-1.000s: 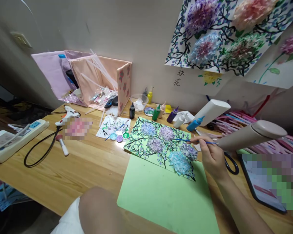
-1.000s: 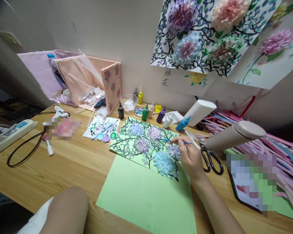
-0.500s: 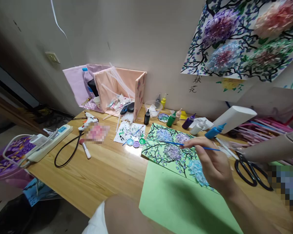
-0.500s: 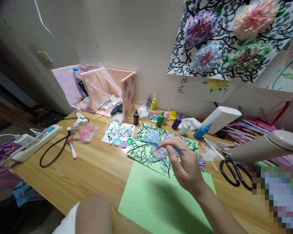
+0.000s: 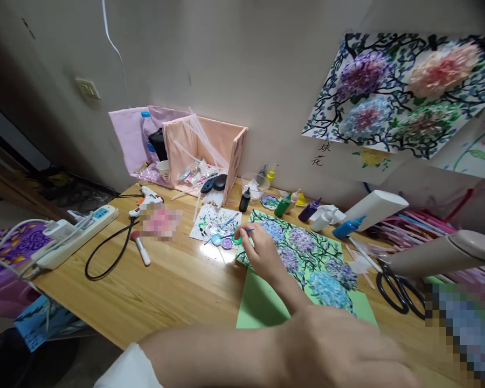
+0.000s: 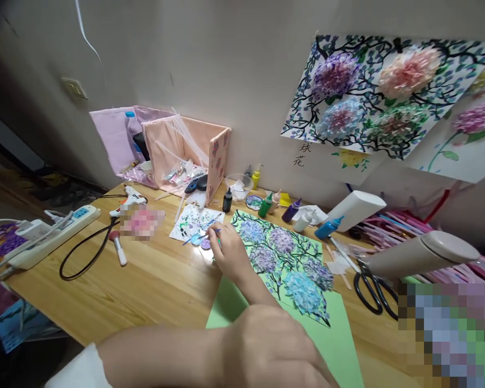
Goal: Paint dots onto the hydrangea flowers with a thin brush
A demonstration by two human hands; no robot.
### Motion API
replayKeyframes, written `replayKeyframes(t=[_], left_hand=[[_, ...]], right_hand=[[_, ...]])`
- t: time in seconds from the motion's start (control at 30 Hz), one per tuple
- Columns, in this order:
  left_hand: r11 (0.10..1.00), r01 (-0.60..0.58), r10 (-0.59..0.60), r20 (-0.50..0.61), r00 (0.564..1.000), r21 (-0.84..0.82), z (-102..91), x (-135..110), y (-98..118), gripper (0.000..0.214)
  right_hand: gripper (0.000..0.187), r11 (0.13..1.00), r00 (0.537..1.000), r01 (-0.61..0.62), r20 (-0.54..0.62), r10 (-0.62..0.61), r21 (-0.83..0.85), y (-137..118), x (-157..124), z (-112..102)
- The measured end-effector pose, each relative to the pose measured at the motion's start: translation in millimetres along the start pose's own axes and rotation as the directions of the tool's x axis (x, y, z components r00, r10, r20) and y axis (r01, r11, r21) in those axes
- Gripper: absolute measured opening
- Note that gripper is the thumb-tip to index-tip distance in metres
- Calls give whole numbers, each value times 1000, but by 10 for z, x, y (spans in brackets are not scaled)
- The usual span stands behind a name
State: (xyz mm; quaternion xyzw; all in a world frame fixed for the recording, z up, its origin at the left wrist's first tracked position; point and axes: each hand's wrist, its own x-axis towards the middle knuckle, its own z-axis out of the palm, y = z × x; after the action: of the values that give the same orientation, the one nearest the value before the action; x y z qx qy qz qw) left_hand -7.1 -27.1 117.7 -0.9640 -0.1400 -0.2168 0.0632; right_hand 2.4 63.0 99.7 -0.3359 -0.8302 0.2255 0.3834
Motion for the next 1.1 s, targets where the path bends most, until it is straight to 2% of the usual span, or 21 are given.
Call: replayKeyframes(t=[0.1,0.2,0.3,0.43,0.5,0.6,0.7,0.77,0.83,0.9,1.0,1.1], left_hand=[[994,-17,-1,-165,986,-104,293,-189,-159,26],[995,-23,-1,-257,966,-92,609,-391,-202,27],[997,-33,9,-322,947,-72,791,-509,-172,30],[997,-32,13,-263,965,-69,871,-588,-144,28],[996,-38,21,-214,977,-76,893,-626,-139,26],[996,-29,14,-177,984,-83,922,-677,-133,23],[996,3,-15,-131,991,-88,950,-703,-133,24],[995,23,-33,-100,994,-95,965,-704,-138,22],[994,47,-54,-70,996,-102,972,-693,-142,20],[991,79,-84,-43,996,-109,966,-667,-135,16],[985,127,-129,-6,992,-115,954,-580,-87,14],[978,170,-167,35,985,-121,991,-417,-18,17]], right_hand=[[22,1000,1000,-9,26,9,22,65,14,76],[21,1000,998,5,67,-5,3,115,25,157],[19,998,995,58,80,-56,-25,156,34,227],[18,991,990,129,55,-127,-32,147,46,264],[17,984,983,177,60,-175,-19,102,28,199],[17,978,978,203,-63,-200,46,43,-90,-103],[20,989,962,100,-265,-68,109,126,-341,-620],[23,991,916,4,-397,49,131,298,-559,-1002],[24,979,832,-117,-521,189,168,540,-784,-1341],[24,950,761,-199,-573,304,240,804,-989,-1589],[19,874,714,-272,-525,464,402,1134,-1230,-1738],[19,832,668,-301,-519,533,467,1304,-1391,-1664]])
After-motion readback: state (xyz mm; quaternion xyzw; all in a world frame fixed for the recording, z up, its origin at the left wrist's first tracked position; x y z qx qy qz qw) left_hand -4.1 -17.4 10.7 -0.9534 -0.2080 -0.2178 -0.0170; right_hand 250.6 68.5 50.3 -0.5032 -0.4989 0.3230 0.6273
